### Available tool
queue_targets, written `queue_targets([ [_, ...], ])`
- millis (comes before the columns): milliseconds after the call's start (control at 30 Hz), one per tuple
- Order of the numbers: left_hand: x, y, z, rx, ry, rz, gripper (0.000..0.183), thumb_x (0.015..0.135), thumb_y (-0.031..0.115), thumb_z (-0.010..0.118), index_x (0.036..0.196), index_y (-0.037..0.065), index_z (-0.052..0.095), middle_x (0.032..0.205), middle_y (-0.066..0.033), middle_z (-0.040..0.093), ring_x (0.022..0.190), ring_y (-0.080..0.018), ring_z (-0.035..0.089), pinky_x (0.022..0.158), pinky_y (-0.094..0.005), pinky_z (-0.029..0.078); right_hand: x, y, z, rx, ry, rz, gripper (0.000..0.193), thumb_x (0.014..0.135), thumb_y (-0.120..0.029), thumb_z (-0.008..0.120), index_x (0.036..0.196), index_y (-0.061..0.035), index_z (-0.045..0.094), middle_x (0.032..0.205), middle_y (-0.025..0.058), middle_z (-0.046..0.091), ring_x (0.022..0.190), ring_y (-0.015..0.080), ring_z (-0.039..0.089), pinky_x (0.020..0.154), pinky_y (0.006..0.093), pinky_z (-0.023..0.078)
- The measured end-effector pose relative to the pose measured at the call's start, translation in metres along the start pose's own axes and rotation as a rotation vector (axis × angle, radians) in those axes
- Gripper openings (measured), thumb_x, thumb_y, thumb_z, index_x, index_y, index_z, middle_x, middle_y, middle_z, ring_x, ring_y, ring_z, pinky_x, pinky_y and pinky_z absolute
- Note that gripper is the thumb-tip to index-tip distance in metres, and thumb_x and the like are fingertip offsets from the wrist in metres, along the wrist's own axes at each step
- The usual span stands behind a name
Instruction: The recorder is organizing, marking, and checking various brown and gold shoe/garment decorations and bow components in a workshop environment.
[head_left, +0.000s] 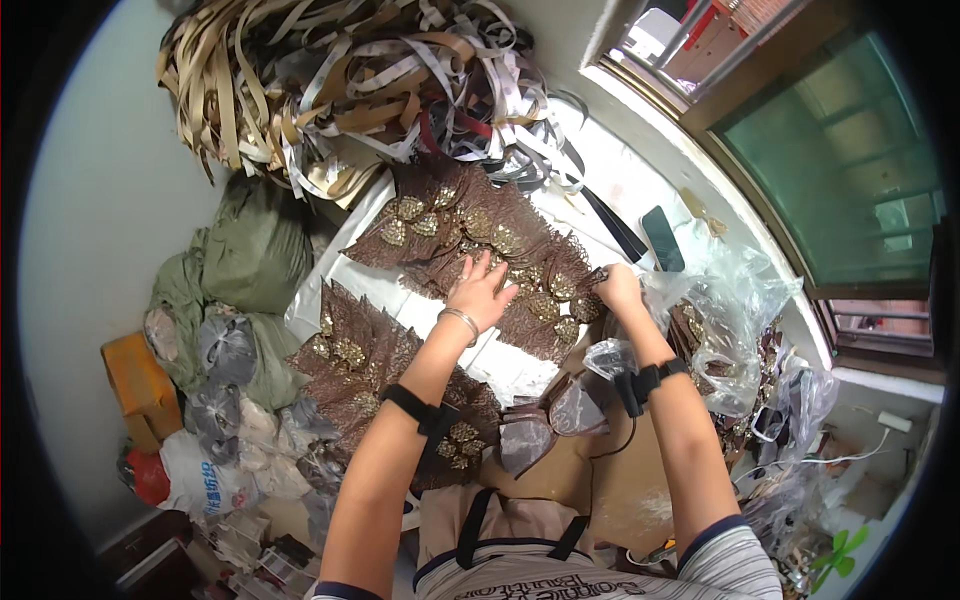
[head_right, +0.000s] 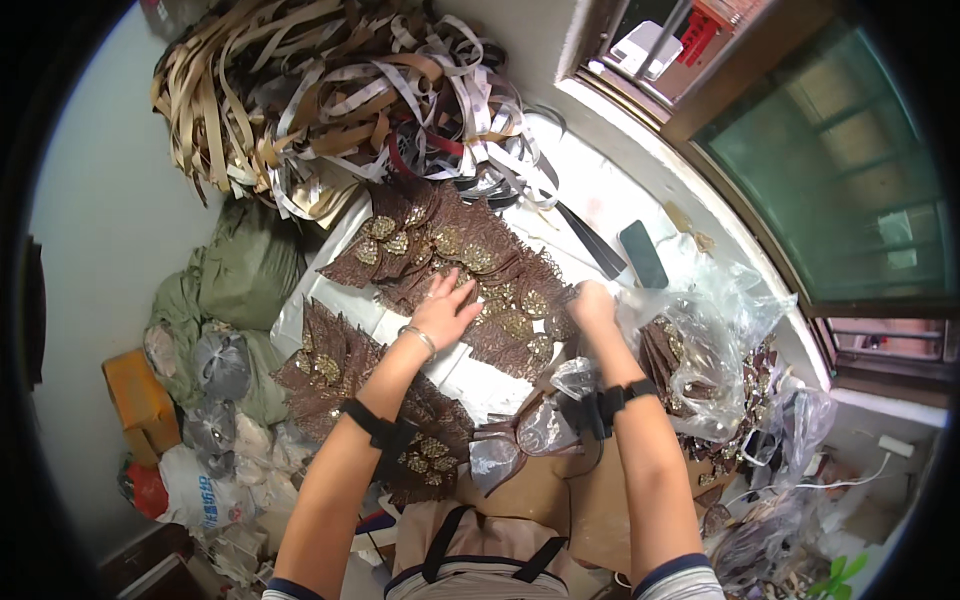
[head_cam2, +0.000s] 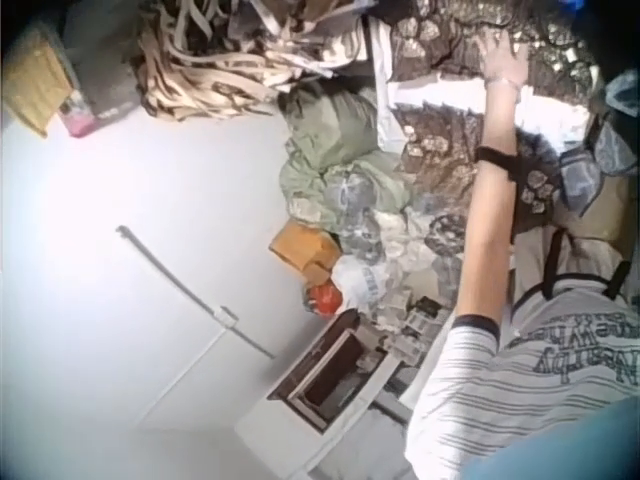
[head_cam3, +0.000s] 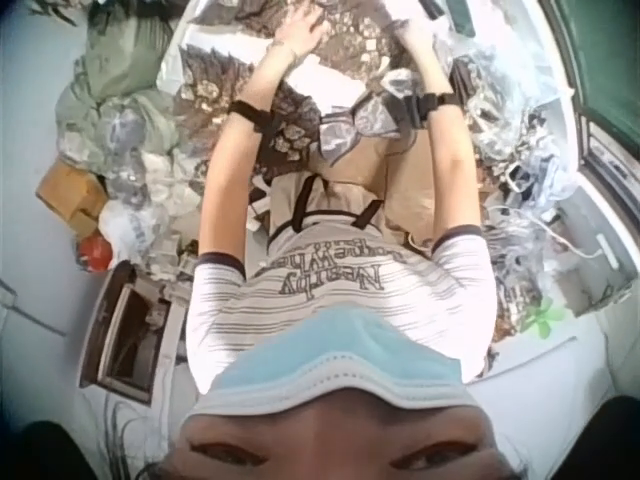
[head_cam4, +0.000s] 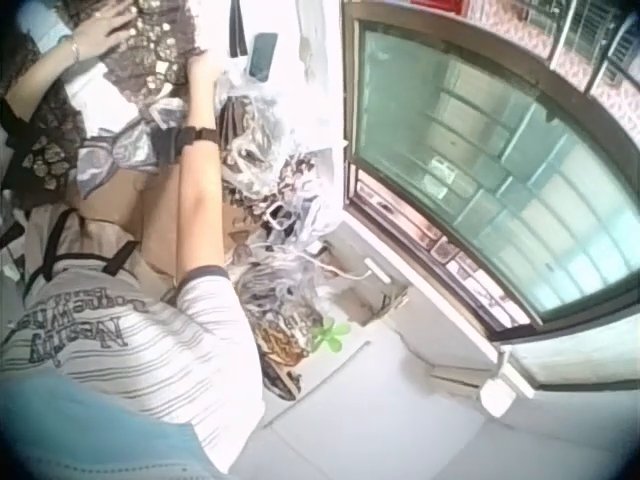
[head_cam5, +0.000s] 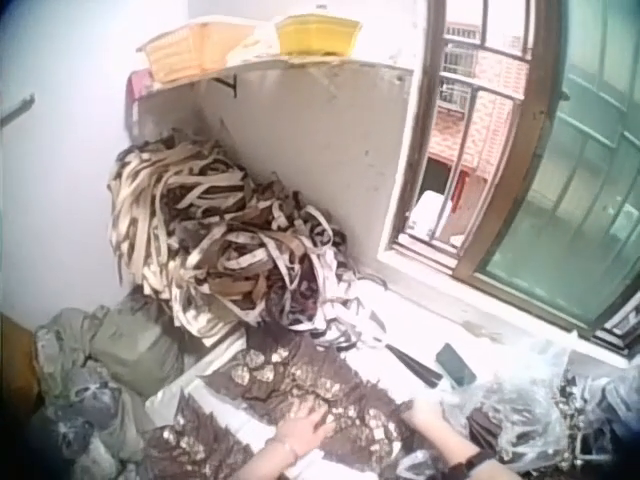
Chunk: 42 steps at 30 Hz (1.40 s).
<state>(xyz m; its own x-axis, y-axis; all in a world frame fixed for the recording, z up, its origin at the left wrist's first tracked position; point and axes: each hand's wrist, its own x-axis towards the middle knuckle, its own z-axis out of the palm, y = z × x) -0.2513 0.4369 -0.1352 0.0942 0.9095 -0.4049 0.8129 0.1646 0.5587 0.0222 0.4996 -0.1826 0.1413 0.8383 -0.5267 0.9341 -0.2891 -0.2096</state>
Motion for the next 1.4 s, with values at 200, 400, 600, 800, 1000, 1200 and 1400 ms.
queue_targets([
  [200,0.009,-0.009,0.011,-0.006,-0.176,-0.026,0.063,0.094,0.050,0.042,0.146,0.017,0.029,0.156,-0.0084,0.011,0.140,-0.0339,0.022,0.110,-0.0411,0.029,0.007,-0.006,-0.021,0.692,-0.004,-0.393,0.023,0.076,-0.010,0.074,0.090,-0.0011,0.058,0.078,0.0039,0.055,0.078,0.0202,0.057,0.069,0.0355,0.050],
  [400,0.017,-0.014,0.008,-0.086,-0.230,-0.017,0.070,0.092,0.055,0.041,0.148,0.016,0.024,0.155,-0.0083,0.012,0.137,-0.0348,0.028,0.108,-0.0407,0.032,0.042,-0.035,0.005,0.775,-0.238,-0.179,0.047,0.066,-0.018,0.085,0.096,-0.0047,0.052,0.095,0.0059,0.049,0.076,0.0162,0.051,0.076,0.0296,0.044],
  [600,0.014,-0.017,0.007,0.020,-0.258,0.013,0.080,0.088,0.061,0.044,0.149,0.017,0.020,0.156,-0.0087,0.006,0.137,-0.0347,0.027,0.107,-0.0419,0.034,0.041,-0.065,0.012,0.732,-0.339,-0.239,0.062,0.062,-0.030,0.088,0.106,0.0005,0.058,0.103,0.0108,0.051,0.095,0.0200,0.052,0.079,0.0329,0.045],
  [800,0.012,-0.022,0.006,-0.079,-0.245,0.010,0.082,0.086,0.063,0.046,0.149,0.015,0.021,0.156,-0.0086,0.009,0.137,-0.0339,0.028,0.108,-0.0401,0.033,0.036,-0.088,0.049,0.457,0.181,-0.377,0.063,0.065,-0.041,0.084,0.105,0.0011,0.059,0.095,0.0150,0.064,0.087,0.0289,0.061,0.079,0.0355,0.047],
  [1000,0.017,-0.033,0.000,-0.583,-0.120,-0.091,0.070,0.092,0.051,0.048,0.146,0.011,0.029,0.150,-0.0188,0.025,0.130,-0.0334,0.040,0.106,-0.0396,0.034,0.042,-0.092,0.039,0.738,-0.100,-0.154,0.030,0.079,-0.025,0.072,0.092,0.0007,0.066,0.081,0.0124,0.069,0.076,0.0232,0.065,0.071,0.0342,0.048],
  [1200,0.021,-0.078,0.023,-0.846,0.122,-0.194,0.063,0.097,0.051,0.038,0.139,0.004,0.038,0.144,-0.0171,0.036,0.127,-0.0297,0.041,0.107,-0.0365,0.031,-0.025,-0.113,-0.009,0.512,0.089,-0.311,0.025,0.078,-0.023,0.071,0.092,-0.0030,0.065,0.077,0.0195,0.064,0.073,0.0311,0.063,0.068,0.0385,0.046],
  [1400,-0.018,-0.029,0.012,-0.937,0.350,-0.229,0.045,0.096,0.032,0.048,0.126,-0.002,0.051,0.126,-0.0165,0.057,0.117,-0.0249,0.053,0.099,-0.0323,0.040,-0.106,-0.089,-0.104,0.698,0.464,-0.458,0.023,0.077,-0.016,0.071,0.099,-0.0100,0.071,0.075,0.0148,0.068,0.062,0.0174,0.062,0.063,0.0296,0.047],
])
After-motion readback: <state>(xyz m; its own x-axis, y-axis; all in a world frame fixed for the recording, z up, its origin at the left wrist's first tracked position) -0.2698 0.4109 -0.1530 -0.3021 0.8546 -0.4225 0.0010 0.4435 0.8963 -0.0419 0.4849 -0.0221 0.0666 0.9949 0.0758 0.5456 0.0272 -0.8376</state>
